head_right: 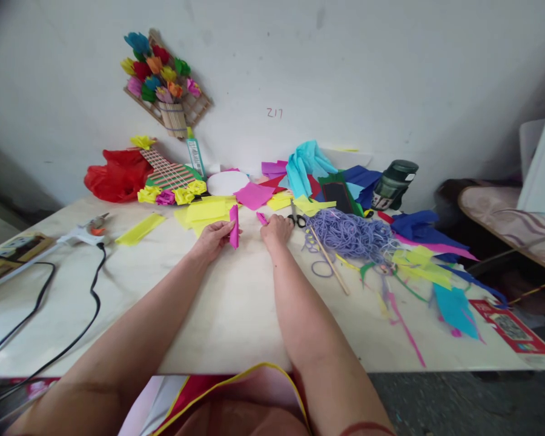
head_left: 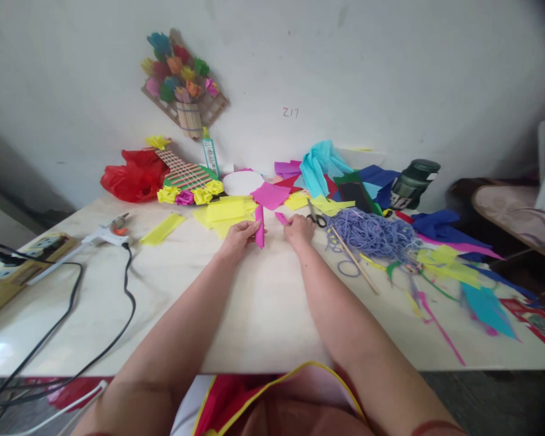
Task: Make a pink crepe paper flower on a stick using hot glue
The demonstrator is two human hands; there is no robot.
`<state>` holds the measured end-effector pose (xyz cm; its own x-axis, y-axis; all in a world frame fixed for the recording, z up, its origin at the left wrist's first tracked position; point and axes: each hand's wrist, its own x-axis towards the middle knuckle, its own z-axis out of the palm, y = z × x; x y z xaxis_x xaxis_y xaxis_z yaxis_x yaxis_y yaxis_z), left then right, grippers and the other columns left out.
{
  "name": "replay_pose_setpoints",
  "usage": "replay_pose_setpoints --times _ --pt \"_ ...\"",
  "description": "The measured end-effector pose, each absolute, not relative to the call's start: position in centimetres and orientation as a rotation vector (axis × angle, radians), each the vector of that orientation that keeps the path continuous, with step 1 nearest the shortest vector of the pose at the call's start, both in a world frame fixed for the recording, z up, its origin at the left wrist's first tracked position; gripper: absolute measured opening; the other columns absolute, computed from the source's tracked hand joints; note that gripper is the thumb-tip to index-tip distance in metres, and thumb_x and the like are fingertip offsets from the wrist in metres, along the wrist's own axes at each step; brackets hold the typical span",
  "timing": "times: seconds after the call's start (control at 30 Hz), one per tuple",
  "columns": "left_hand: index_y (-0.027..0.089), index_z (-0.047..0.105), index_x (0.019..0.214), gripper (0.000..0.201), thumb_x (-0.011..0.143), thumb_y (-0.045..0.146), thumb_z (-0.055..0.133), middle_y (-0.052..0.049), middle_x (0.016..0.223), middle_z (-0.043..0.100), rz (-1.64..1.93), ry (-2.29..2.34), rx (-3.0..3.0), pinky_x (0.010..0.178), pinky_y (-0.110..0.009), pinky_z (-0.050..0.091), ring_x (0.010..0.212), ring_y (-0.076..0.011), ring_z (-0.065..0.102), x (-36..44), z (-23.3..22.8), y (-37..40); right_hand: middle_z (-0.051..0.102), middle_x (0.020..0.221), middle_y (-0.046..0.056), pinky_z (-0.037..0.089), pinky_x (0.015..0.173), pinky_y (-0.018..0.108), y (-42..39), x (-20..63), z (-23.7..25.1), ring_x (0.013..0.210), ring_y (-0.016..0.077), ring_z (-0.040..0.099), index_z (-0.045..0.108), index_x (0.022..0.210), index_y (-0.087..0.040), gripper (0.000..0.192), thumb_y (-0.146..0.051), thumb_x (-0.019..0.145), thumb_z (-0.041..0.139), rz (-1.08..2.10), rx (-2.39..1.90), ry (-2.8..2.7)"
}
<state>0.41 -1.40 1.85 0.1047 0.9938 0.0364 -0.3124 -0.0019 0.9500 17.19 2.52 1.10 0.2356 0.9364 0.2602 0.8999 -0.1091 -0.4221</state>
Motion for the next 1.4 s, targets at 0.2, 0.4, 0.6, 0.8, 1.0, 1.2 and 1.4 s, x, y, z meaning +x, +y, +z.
replay_pose_setpoints --times 0.2,0.4,0.6,0.8,1.0,1.2,1.4 --pt "0.012 0.063 0.068 0.038 0.054 0.044 0.080 -0.007 0.064 0.066 1.319 0.894 1.016 0.053 -0.025 0.044 0.056 -0.0130 0.057 0.3 1.6 -1.2 0.069 0.093 0.007 0.036 0.080 0.031 2.5 16.9 1.0 0.095 0.0222 0.054 0.065 0.097 -0.019 0.027 -0.014 0.077 0.049 0.120 -1.858 -1.701" --pt "0.012 0.064 0.071 0.037 0.056 0.043 0.079 -0.006 0.067 0.066 1.377 0.888 0.984 0.055 -0.026 0.045 0.058 -0.0133 0.058 0.1 1.2 -0.7 0.067 0.103 0.006 0.035 0.086 0.033 2.3 16.4 1.2 0.098 0.0225 0.052 0.060 0.115 -0.018 0.041 -0.013 0.077 0.048 0.115 -1.687 -1.867" --pt "0.012 0.064 0.065 0.033 0.054 0.039 0.080 -0.001 0.058 0.060 1.556 0.851 0.873 0.058 -0.024 0.045 0.055 -0.0102 0.055 -0.1 0.9 -0.2 0.064 0.097 0.007 0.040 0.088 0.030 2.3 16.0 1.0 0.094 0.0186 0.054 0.064 0.108 -0.015 0.035 -0.012 0.076 0.050 0.200 -1.371 -1.888" --pt "0.012 0.064 0.064 0.032 0.054 0.038 0.080 -0.002 0.060 0.061 1.541 0.813 0.867 0.057 -0.024 0.045 0.055 -0.0101 0.053 -0.1 1.1 -0.3 0.065 0.089 0.004 0.050 0.072 0.027 2.3 14.8 0.3 0.077 0.0130 0.059 0.063 0.101 -0.016 0.032 -0.017 0.071 0.056 0.878 -1.007 -1.666" --pt "0.013 0.065 0.064 0.033 0.054 0.040 0.079 -0.001 0.060 0.061 1.557 0.866 0.892 0.062 -0.025 0.046 0.056 -0.0104 0.054 -0.2 0.8 -0.1 0.067 0.089 0.003 0.053 0.063 0.025 1.6 14.4 0.8 0.068 0.0108 0.060 0.064 0.097 -0.017 0.038 -0.030 0.062 0.069 1.225 -0.909 -1.426" --pt "0.013 0.065 0.065 0.033 0.053 0.041 0.079 -0.001 0.062 0.062 1.566 0.919 0.904 0.065 -0.025 0.046 0.058 -0.0106 0.055 -0.2 0.7 -0.1 0.067 0.062 0.001 0.053 0.052 0.028 1.2 14.5 1.2 0.053 0.0139 0.061 0.068 0.091 -0.015 0.033 -0.030 0.062 0.071 1.330 -1.000 -1.342" --pt "0.013 0.067 0.070 0.035 0.054 0.041 0.079 -0.002 0.063 0.063 1.567 0.922 0.911 0.065 -0.026 0.047 0.059 -0.0111 0.056 -0.3 0.5 0.1 0.066 0.056 -0.002 0.051 0.048 0.027 1.1 13.8 1.1 0.047 0.0123 0.057 0.072 0.077 -0.016 0.021 -0.027 0.059 0.071 1.255 -1.001 -1.349"
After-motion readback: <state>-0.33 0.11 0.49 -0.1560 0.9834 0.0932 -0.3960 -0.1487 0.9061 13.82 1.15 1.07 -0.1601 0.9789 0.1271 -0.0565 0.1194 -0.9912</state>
